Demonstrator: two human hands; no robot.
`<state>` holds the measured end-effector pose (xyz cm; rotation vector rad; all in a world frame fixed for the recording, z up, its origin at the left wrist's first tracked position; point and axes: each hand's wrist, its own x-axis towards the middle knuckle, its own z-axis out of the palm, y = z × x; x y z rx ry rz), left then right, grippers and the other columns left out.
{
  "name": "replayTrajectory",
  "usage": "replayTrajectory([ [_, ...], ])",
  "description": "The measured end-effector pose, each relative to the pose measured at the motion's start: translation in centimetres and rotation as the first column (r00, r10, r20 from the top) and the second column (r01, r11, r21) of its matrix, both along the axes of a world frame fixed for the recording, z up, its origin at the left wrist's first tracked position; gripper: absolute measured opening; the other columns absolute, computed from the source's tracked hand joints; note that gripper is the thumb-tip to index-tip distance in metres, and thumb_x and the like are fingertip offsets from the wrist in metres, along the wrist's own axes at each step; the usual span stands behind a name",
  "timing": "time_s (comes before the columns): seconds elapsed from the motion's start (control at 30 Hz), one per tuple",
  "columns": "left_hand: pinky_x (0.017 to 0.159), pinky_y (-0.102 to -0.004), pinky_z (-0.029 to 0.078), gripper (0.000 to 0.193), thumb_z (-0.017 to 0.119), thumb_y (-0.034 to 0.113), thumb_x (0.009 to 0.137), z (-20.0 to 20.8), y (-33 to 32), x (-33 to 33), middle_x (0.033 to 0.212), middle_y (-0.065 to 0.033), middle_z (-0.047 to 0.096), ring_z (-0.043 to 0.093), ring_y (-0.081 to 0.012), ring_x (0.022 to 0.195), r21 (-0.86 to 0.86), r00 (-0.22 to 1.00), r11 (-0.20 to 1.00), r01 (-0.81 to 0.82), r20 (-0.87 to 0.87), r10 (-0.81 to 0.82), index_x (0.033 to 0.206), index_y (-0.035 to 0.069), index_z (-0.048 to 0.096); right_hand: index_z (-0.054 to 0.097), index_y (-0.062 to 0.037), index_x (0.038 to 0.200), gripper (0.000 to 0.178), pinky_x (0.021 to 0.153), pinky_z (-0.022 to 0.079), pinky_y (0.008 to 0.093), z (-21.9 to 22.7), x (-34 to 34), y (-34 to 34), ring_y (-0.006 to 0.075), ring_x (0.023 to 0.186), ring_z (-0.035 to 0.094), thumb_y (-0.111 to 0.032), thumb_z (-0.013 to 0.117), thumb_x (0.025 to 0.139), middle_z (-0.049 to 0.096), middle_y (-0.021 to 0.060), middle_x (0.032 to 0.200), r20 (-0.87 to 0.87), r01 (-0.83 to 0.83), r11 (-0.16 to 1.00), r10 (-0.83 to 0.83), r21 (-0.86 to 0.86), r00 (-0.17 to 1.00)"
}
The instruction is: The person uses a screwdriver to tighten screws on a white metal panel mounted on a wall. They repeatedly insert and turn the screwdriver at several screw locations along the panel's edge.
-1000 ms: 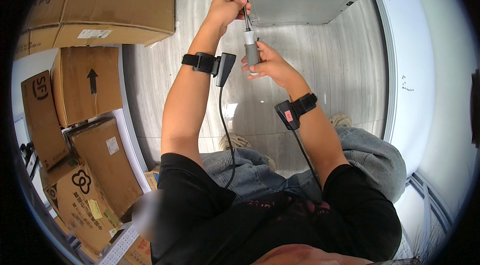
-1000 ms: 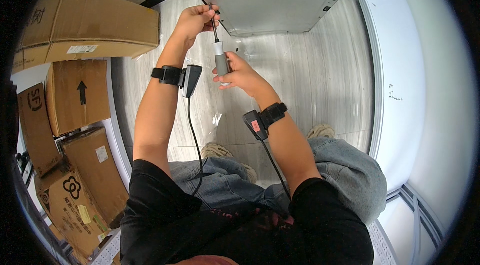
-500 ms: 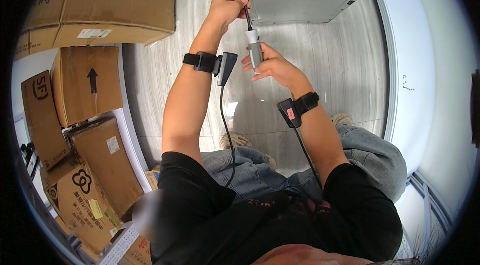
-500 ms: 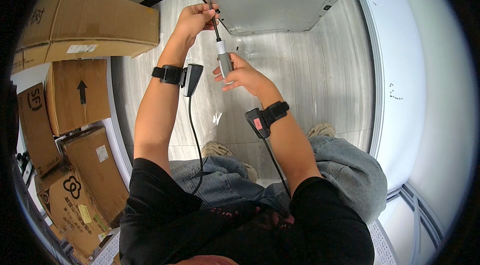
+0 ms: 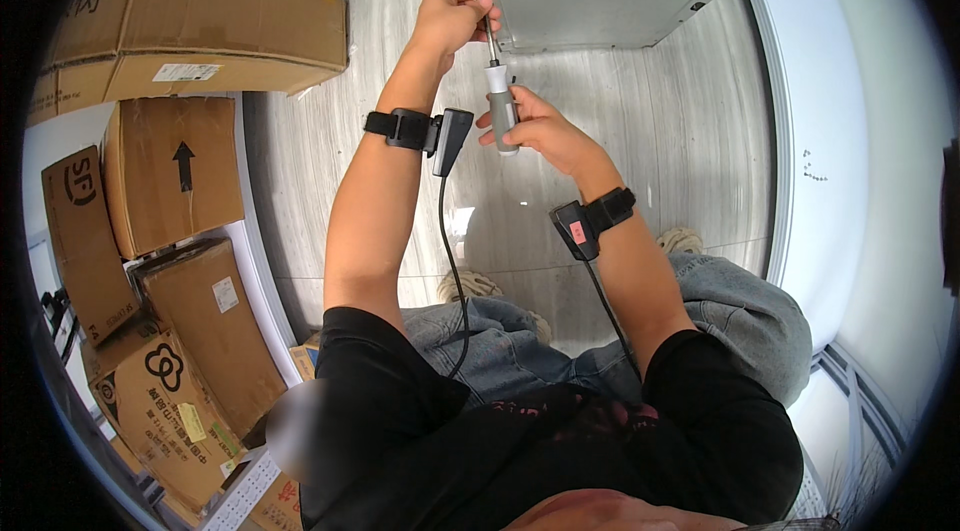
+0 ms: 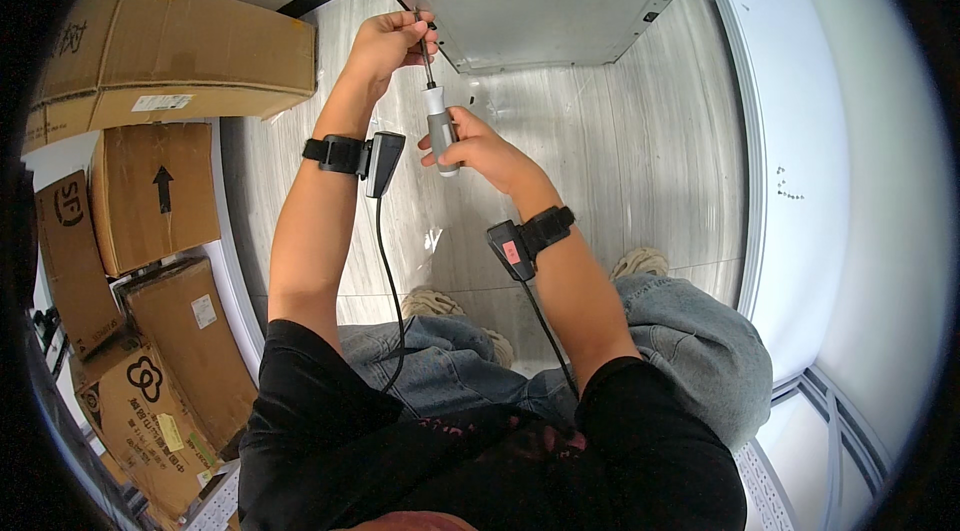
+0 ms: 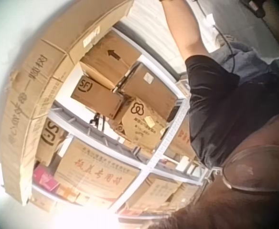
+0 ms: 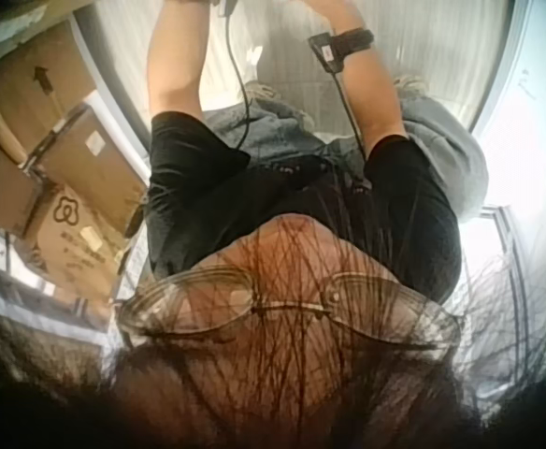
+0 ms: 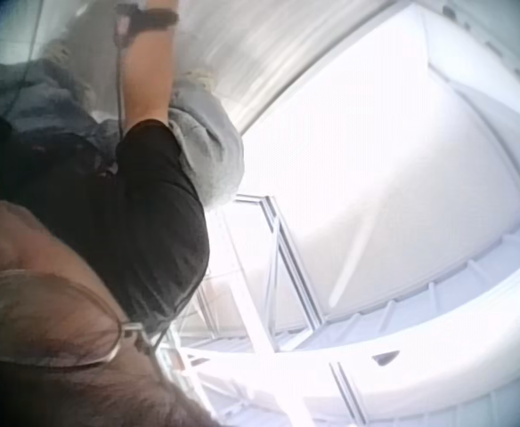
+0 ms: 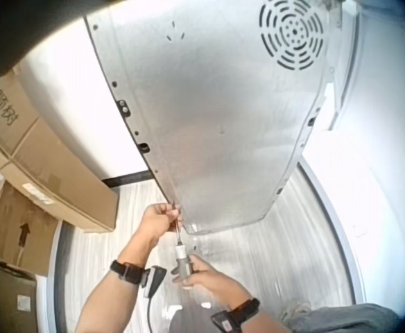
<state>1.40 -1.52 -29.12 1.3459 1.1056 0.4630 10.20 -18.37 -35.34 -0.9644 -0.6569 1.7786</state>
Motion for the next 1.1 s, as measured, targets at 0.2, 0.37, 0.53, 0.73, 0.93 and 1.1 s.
replayTrajectory([
  [0.2, 0.067, -0.028, 0.052, 0.022, 0.057, 0.021, 0.093, 0.2, 0.2, 0.0, 0.083, -0.0055, 0.065, 0.062, -0.0141, 0.071, 0.055, 0.996, 0.998, 0.04, -0.086, -0.035, 0.1, 0.001, 0.063, 0.049, -0.0004, 0.116, 0.048, 0.073, 0.047, 0.0266, -0.9, -0.6, 0.2, 0.0116, 0.08, 0.057, -0.006, 0.072, 0.074, 0.058, 0.0033, 0.091, 0.32, 0.034, 0.995, -0.064, 0.096, 0.945],
  [0.37, 0.063, -0.0266, 0.05, 0.029, 0.058, 0.03, 0.092, 0.3, -0.3, 0.3, 0.079, -0.0038, 0.064, 0.058, -0.0122, 0.065, 0.103, 0.993, 0.993, -0.054, -0.099, 0.064, 0.092, 0.003, 0.067, 0.053, -0.0016, 0.104, 0.041, 0.063, 0.045, 0.0249, 0.1, -1.4, 0.3, 0.0087, 0.071, 0.051, -0.012, 0.077, 0.072, 0.052, -0.001, 0.081, 0.413, 0.08, 0.993, -0.108, 0.086, 0.904],
  [0.53, 0.057, -0.0255, 0.048, 0.03, 0.056, 0.031, 0.093, 0.0, -0.4, 0.2, 0.074, -0.0033, 0.063, 0.055, -0.0112, 0.059, 0.108, 0.993, 0.989, -0.099, -0.057, 0.106, 0.089, 0.004, 0.069, 0.053, -0.0022, 0.101, 0.039, 0.061, 0.043, 0.0238, 0.3, -1.5, 0.2, 0.009, 0.07, 0.05, -0.015, 0.077, 0.073, 0.052, -0.0004, 0.08, 0.468, 0.082, 0.992, -0.116, 0.092, 0.876],
  [0.73, 0.056, -0.025, 0.047, 0.022, 0.053, 0.023, 0.092, -0.3, -1.1, 0.4, 0.071, -0.0028, 0.061, 0.055, -0.0111, 0.058, 0.037, 0.998, 0.997, -0.062, 0.01, 0.061, 0.095, 0.005, 0.066, 0.053, -0.0043, 0.1, 0.035, 0.063, 0.043, 0.0276, -0.1, -0.4, -1.1, 0.0113, 0.074, 0.051, -0.012, 0.074, 0.072, 0.053, 0.0012, 0.081, 0.446, 0.046, 0.999, -0.041, -0.001, 0.894],
  [0.93, 0.06, -0.0264, 0.049, 0.011, 0.053, 0.017, 0.091, -0.7, -3.4, 2.6, 0.074, -0.0056, 0.06, 0.061, -0.0149, 0.063, 0.013, 0.982, 0.999, -0.05, 0.184, 0.047, 0.095, 0.007, 0.055, 0.055, -0.0059, 0.097, 0.035, 0.066, 0.04, 0.0281, 1.5, 7.0, -4.0, 0.0134, 0.077, 0.052, -0.001, 0.063, 0.063, 0.057, 0.0038, 0.084, 0.511, 0.178, 0.983, -0.138, -0.031, 0.848],
  [1.1, 0.064, -0.0299, 0.052, 0.015, 0.046, 0.019, 0.097, 0.5, -7.3, 7.5, 0.083, -0.0107, 0.062, 0.065, -0.0199, 0.071, -0.095, 0.951, 0.995, -0.019, 0.307, 0.047, 0.099, 0.005, 0.049, 0.056, -0.007, 0.093, 0.033, 0.061, 0.043, 0.0267, 8.0, 16.0, -6.6, 0.0129, 0.068, 0.055, 0.0, 0.061, 0.062, 0.059, 0.0048, 0.076, 0.693, 0.177, 0.971, -0.017, -0.16, 0.721],
])
